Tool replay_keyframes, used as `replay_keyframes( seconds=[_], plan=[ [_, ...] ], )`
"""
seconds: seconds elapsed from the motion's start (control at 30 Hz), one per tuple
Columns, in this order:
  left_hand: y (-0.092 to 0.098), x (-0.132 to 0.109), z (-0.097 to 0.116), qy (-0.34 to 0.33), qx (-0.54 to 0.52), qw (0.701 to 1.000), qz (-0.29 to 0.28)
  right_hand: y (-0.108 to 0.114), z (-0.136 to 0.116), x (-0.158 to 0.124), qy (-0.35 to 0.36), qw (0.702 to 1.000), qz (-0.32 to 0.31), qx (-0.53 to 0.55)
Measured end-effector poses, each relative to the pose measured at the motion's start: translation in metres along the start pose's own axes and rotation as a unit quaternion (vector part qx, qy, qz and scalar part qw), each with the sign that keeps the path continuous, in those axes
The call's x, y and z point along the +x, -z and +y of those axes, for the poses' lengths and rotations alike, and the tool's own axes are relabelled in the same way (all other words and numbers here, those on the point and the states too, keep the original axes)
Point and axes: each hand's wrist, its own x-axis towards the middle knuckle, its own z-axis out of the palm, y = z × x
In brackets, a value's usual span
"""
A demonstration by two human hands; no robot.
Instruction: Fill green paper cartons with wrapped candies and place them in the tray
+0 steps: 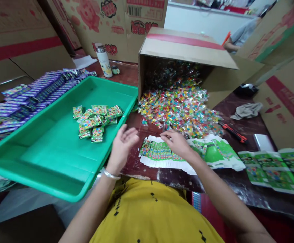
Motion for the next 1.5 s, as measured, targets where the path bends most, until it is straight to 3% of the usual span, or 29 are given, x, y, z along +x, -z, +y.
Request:
replay_keyframes(
  seconds=[0.07, 0.17, 0.23, 0.3, 0.37, 0.43, 0.5, 0.57, 0.63, 0.7, 0.8, 0.9, 0.97, 1.07, 1.17, 1.33, 1.4, 1.5],
  plan=[
    [-0.002, -0.009, -0.023, -0.003, 0.197, 0.98, -0.027, -0.014, -0.003, 0.01, 0.002, 0.998, -0.022, -0.066],
    [-0.005, -0.018, -0.05, -0.066, 0.41, 0.909, -0.043, -0.033, -0.009, 0.023, 0.015, 0.993, -0.026, -0.113],
    [-0.006, -0.018, -0.056, -0.088, 0.469, 0.878, -0.05, -0.039, -0.012, 0.028, 0.04, 0.993, -0.016, -0.106],
    [-0.005, -0.017, -0.055, -0.09, 0.48, 0.871, -0.05, -0.039, -0.015, 0.03, 0.071, 0.996, 0.013, -0.057],
    [-0.004, -0.017, -0.048, -0.088, 0.447, 0.889, -0.042, -0.033, -0.018, 0.027, 0.075, 0.995, 0.04, 0.046],
    [-0.004, -0.02, -0.038, -0.069, 0.368, 0.926, -0.049, -0.022, -0.022, 0.02, 0.038, 0.982, 0.025, 0.181],
    [-0.004, -0.023, -0.027, -0.019, 0.25, 0.964, -0.088, -0.011, -0.027, 0.013, 0.001, 0.955, -0.009, 0.296],
    [-0.005, -0.027, -0.016, 0.056, 0.111, 0.981, -0.149, -0.002, -0.033, 0.006, -0.004, 0.935, -0.022, 0.354],
    [-0.007, -0.03, -0.009, 0.135, -0.026, 0.968, -0.212, 0.003, -0.04, 0.0, 0.006, 0.931, -0.007, 0.366],
    [-0.009, -0.034, -0.007, 0.191, -0.14, 0.935, -0.264, 0.005, -0.045, -0.005, 0.015, 0.936, 0.017, 0.351],
    [-0.01, -0.037, -0.009, 0.225, -0.235, 0.896, -0.303, 0.007, -0.05, -0.011, 0.051, 0.95, 0.058, 0.304],
    [-0.009, -0.037, -0.012, 0.229, -0.262, 0.886, -0.306, 0.01, -0.052, -0.022, 0.103, 0.969, 0.133, 0.183],
    [-0.01, -0.037, -0.012, 0.226, -0.263, 0.889, -0.299, 0.011, -0.055, -0.032, 0.129, 0.977, 0.134, 0.104],
    [-0.014, -0.036, -0.012, 0.222, -0.255, 0.897, -0.286, 0.008, -0.06, -0.046, 0.14, 0.986, 0.036, 0.086],
    [-0.016, -0.036, -0.011, 0.218, -0.231, 0.906, -0.278, 0.008, -0.063, -0.05, 0.094, 0.986, -0.035, 0.131],
    [-0.017, -0.037, -0.009, 0.221, -0.13, 0.92, -0.295, 0.026, -0.059, -0.04, 0.05, 0.953, -0.202, 0.222],
    [-0.02, -0.037, -0.009, 0.204, -0.101, 0.937, -0.264, 0.028, -0.056, -0.038, 0.037, 0.954, -0.161, 0.251],
    [-0.028, -0.038, -0.011, 0.159, -0.103, 0.966, -0.178, 0.014, -0.054, -0.039, -0.002, 0.954, 0.001, 0.301]
  ],
)
